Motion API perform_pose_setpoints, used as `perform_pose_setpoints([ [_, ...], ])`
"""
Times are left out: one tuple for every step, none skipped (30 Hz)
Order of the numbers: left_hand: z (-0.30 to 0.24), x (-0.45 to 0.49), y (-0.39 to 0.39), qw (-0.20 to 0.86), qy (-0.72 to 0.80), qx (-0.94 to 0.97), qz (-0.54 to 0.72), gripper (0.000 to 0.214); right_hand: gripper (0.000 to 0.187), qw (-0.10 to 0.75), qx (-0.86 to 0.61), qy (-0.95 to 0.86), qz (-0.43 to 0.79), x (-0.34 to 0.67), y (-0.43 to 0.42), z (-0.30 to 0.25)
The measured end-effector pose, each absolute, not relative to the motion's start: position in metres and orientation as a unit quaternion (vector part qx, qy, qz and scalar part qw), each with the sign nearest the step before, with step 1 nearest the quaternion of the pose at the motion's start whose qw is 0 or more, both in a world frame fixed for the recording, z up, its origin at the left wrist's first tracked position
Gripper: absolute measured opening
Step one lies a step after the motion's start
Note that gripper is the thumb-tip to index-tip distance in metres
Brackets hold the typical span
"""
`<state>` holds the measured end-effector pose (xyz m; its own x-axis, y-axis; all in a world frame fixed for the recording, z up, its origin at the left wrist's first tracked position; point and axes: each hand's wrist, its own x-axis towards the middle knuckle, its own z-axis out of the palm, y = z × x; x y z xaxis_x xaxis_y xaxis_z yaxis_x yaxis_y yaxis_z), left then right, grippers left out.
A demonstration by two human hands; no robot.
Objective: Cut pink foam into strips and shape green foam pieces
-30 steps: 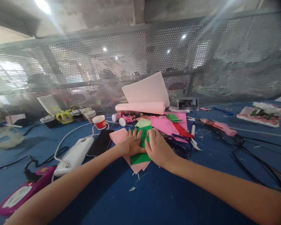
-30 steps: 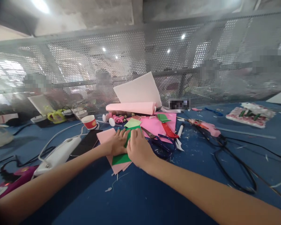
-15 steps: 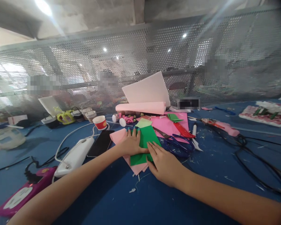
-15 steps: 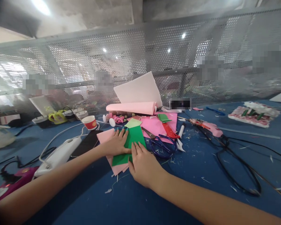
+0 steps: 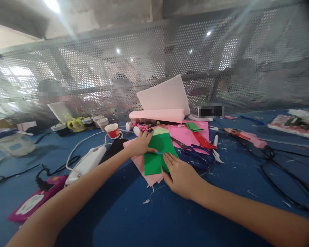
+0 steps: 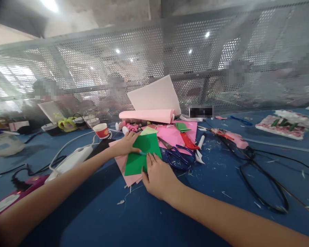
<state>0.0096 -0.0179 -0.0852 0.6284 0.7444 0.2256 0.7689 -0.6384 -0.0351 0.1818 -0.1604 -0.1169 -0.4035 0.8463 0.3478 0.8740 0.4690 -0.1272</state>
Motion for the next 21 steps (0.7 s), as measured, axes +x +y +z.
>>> perform_pose_setpoints([
  [-0.085,0.009,-0.015,0.070,-0.420,-0.896,-0.126,0.086,0.058,0.187,-0.513,-0.837,-0.038,0.182,-0.160,-0.117],
  [-0.083,0.009,-0.012,0.072,-0.416,-0.894,-0.153,0.079,0.058,0.188,-0.512,-0.837,-0.039,0.182,-0.160,-0.117],
  [-0.081,0.008,-0.010,0.072,-0.407,-0.894,-0.173,0.070,0.058,0.190,-0.512,-0.837,-0.041,0.181,-0.160,-0.117],
  [-0.077,0.008,-0.010,0.070,-0.393,-0.898,-0.186,0.060,0.058,0.191,-0.511,-0.837,-0.042,0.181,-0.160,-0.117],
  [-0.073,0.008,-0.010,0.068,-0.378,-0.904,-0.191,0.051,0.058,0.191,-0.510,-0.837,-0.044,0.181,-0.160,-0.117],
  [-0.069,0.008,-0.012,0.066,-0.363,-0.910,-0.190,0.043,0.057,0.191,-0.509,-0.838,-0.045,0.181,-0.160,-0.116],
  [-0.065,0.008,-0.015,0.063,-0.352,-0.915,-0.184,0.037,0.057,0.190,-0.508,-0.839,-0.047,0.181,-0.160,-0.116],
  [-0.060,0.009,-0.019,0.057,-0.343,-0.921,-0.177,0.033,0.057,0.189,-0.509,-0.839,-0.049,0.181,-0.160,-0.116],
  [-0.057,0.011,-0.025,0.046,-0.332,-0.927,-0.167,0.031,0.056,0.189,-0.509,-0.838,-0.051,0.181,-0.160,-0.116],
  [-0.053,0.013,-0.031,0.033,-0.320,-0.934,-0.157,0.029,0.056,0.188,-0.509,-0.838,-0.054,0.182,-0.160,-0.117],
  [-0.051,0.015,-0.037,0.021,-0.307,-0.940,-0.147,0.029,0.056,0.189,-0.509,-0.838,-0.058,0.182,-0.160,-0.117],
  [-0.050,0.016,-0.044,0.011,-0.295,-0.946,-0.137,0.030,0.056,0.191,-0.509,-0.837,-0.062,0.182,-0.160,-0.117],
  [-0.049,0.018,-0.051,0.011,-0.288,-0.948,-0.132,0.031,0.055,0.193,-0.507,-0.837,-0.067,0.182,-0.159,-0.118],
  [-0.049,0.018,-0.057,0.016,-0.287,-0.950,-0.124,0.033,0.055,0.197,-0.506,-0.837,-0.071,0.183,-0.159,-0.119],
  [-0.050,0.018,-0.063,0.020,-0.282,-0.952,-0.119,0.036,0.055,0.201,-0.504,-0.837,-0.076,0.183,-0.159,-0.119],
  [-0.052,0.017,-0.067,0.018,-0.277,-0.953,-0.120,0.037,0.054,0.203,-0.503,-0.836,-0.079,0.183,-0.158,-0.119],
  [-0.054,0.016,-0.071,0.014,-0.272,-0.955,-0.122,0.039,0.053,0.204,-0.502,-0.836,-0.081,0.183,-0.158,-0.119],
  [-0.057,0.014,-0.074,0.009,-0.268,-0.955,-0.125,0.039,0.053,0.204,-0.501,-0.837,-0.082,0.183,-0.158,-0.119],
  [-0.059,0.012,-0.076,0.003,-0.266,-0.956,-0.127,0.040,0.053,0.203,-0.500,-0.838,-0.080,0.183,-0.158,-0.119],
  [-0.063,0.010,-0.078,-0.001,-0.267,-0.955,-0.131,0.040,0.053,0.202,-0.498,-0.840,-0.078,0.183,-0.158,-0.119],
  [-0.067,0.008,-0.080,-0.003,-0.270,-0.954,-0.133,0.040,0.054,0.202,-0.497,-0.841,-0.077,0.183,-0.159,-0.118],
])
